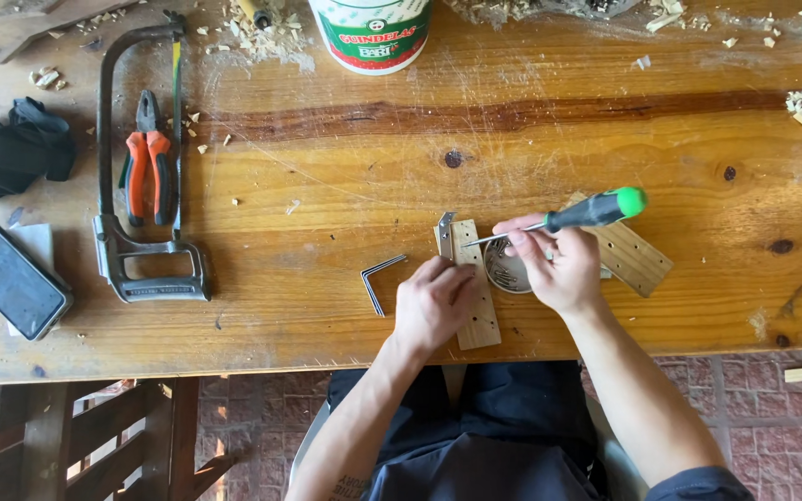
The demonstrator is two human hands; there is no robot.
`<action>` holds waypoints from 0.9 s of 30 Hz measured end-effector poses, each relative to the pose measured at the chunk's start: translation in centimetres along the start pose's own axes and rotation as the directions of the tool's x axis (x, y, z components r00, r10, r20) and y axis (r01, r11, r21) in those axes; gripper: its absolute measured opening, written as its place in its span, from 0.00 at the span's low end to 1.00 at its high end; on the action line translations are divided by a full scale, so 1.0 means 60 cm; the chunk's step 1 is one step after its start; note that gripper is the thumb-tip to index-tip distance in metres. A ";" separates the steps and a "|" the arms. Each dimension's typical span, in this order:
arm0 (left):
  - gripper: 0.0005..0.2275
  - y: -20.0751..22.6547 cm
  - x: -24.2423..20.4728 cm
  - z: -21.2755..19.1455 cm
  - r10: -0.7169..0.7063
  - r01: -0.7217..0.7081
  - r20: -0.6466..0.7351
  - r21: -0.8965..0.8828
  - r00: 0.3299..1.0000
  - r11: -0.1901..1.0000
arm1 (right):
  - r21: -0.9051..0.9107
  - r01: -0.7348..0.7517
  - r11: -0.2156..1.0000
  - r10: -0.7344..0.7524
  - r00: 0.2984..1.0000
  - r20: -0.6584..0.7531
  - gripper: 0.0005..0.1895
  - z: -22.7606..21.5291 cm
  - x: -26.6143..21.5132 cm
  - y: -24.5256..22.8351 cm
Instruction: The person assembles small wooden pieces by inserting metal brackets and tightening screws with a screwdriver. They handle multiple pieces one at a time, aligning brackets and securing them to form joints on a cluttered workbench.
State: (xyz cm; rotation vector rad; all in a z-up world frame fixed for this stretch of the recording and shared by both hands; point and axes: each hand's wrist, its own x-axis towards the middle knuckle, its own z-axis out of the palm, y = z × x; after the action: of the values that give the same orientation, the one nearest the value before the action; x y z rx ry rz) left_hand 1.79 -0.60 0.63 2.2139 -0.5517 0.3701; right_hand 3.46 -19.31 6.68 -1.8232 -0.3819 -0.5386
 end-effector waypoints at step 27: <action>0.05 -0.026 0.009 0.017 -0.122 0.098 0.073 0.270 0.990 0.958 | 0.055 -0.052 0.997 0.055 0.996 -0.066 0.06 -0.046 -0.010 -0.008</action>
State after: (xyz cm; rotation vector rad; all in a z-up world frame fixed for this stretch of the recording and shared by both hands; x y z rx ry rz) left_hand 3.09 -0.62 -0.78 2.5181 -0.4434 0.3016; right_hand 2.24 -21.81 7.42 -1.7541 -0.2982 -0.5464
